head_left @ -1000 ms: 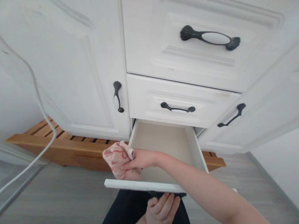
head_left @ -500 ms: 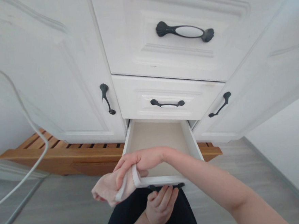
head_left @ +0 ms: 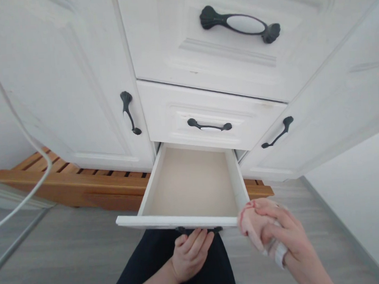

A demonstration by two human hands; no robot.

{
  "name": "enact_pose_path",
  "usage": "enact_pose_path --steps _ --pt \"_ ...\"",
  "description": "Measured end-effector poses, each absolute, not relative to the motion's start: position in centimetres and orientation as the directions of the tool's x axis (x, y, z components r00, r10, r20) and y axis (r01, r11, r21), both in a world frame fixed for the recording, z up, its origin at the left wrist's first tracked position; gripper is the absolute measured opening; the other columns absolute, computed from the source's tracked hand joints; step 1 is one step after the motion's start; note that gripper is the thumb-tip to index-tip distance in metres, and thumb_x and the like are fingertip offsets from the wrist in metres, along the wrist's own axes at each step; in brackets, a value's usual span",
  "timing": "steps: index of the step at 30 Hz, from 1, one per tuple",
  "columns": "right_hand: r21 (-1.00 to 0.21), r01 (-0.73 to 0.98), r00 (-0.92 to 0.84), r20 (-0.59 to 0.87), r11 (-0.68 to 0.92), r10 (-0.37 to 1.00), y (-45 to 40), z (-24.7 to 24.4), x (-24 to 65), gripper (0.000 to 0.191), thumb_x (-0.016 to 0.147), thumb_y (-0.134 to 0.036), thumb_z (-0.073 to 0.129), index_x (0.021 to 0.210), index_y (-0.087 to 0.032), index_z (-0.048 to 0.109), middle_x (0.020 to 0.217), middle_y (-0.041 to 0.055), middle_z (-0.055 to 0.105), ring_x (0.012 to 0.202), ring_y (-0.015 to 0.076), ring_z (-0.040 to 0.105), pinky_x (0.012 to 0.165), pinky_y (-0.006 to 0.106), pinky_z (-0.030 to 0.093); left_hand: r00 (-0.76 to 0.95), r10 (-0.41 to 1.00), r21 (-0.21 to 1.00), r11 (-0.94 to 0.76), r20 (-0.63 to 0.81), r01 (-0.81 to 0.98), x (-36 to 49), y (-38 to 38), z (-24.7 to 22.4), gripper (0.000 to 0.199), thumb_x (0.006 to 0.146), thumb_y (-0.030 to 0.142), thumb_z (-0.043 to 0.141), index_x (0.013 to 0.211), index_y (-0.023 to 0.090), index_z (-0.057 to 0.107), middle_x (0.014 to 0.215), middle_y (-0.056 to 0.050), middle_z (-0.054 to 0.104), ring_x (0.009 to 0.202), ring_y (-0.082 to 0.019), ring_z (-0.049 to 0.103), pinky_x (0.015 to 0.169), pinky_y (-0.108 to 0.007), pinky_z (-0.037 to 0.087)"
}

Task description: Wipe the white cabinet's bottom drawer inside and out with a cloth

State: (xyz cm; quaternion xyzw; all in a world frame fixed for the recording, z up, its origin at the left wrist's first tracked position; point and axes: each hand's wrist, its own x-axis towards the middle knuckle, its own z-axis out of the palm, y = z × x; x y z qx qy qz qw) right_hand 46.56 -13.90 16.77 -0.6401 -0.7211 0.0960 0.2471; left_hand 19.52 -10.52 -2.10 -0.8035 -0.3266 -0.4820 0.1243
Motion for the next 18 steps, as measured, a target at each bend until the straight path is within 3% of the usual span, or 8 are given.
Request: enact_pose_path --steps 3,6,9,12,14,18 --pt "-0.427 0.903 0.133 0.372 0.042 0.919 -17.4 14.6 49.2 0.021 0.083 -0.025 0.056 0.073 -0.029 0.074 0.129 0.0094 0.064 0.116 0.0362 0.058 0.097 0.056 0.044 0.324 0.395 0.097 -0.749 0.859 0.656 19.5 -10.3 -2.3 0.034 0.088 0.016 0.060 0.114 0.031 0.076 0.103 0.001 0.079 0.135 -0.014 0.052 0.126 -0.033 0.018" --pt "-0.509 0.851 0.348 0.355 -0.133 0.868 -20.0 11.8 49.3 0.022 0.085 -0.026 0.053 0.089 -0.027 0.075 0.141 0.0137 0.052 0.126 0.0412 0.052 0.105 0.063 0.042 0.357 0.382 0.054 -0.742 0.852 0.668 19.7 -9.3 -2.8 0.036 0.088 0.016 0.060 0.116 0.033 0.075 0.107 0.000 0.078 0.132 -0.016 0.055 0.125 -0.034 0.019" --pt "-0.577 0.769 0.461 0.200 -0.276 0.865 -19.9 8.6 47.1 0.024 0.086 -0.028 0.052 0.095 -0.027 0.074 0.139 0.0153 0.054 0.129 0.0422 0.054 0.108 0.061 0.045 0.390 0.387 0.027 -0.738 0.836 0.674 19.9 -7.1 -2.6 0.038 0.090 0.017 0.060 0.123 0.031 0.072 0.112 0.000 0.078 0.124 -0.014 0.059 0.125 -0.034 0.017" --pt "-0.628 0.682 0.449 -0.044 -0.374 0.892 -17.8 6.4 44.1 0.030 0.087 -0.028 0.051 0.105 -0.030 0.074 0.126 0.0139 0.065 0.110 0.0366 0.068 0.092 0.052 0.058 0.418 0.402 0.005 -0.725 0.815 0.689 20.2 -3.6 -1.8 0.039 0.094 0.020 0.057 0.131 0.028 0.067 0.122 -0.001 0.075 0.120 -0.013 0.061 0.126 -0.034 0.015" --pt "-0.656 0.647 0.422 -0.116 -0.389 0.899 -16.4 5.9 42.6 0.031 0.086 -0.028 0.054 0.109 -0.032 0.074 0.125 0.0127 0.067 0.108 0.0352 0.069 0.089 0.050 0.059 0.446 0.430 -0.010 -0.711 0.785 0.703 20.6 -0.8 -1.1 0.042 0.097 0.019 0.051 0.136 0.027 0.063 0.129 -0.002 0.073 0.123 -0.014 0.060 0.125 -0.034 0.017" --pt "-0.798 0.557 0.479 0.082 -0.230 0.874 -15.2 6.0 42.0 0.026 0.077 -0.035 0.067 0.100 -0.029 0.078 0.127 0.0122 0.068 0.117 0.0385 0.064 0.089 0.050 0.057 0.518 0.529 -0.018 -0.688 0.672 0.725 21.6 4.8 0.1 0.055 0.095 0.016 0.047 0.149 0.024 0.048 0.144 -0.003 0.063 0.134 -0.018 0.054 0.122 -0.036 0.022"
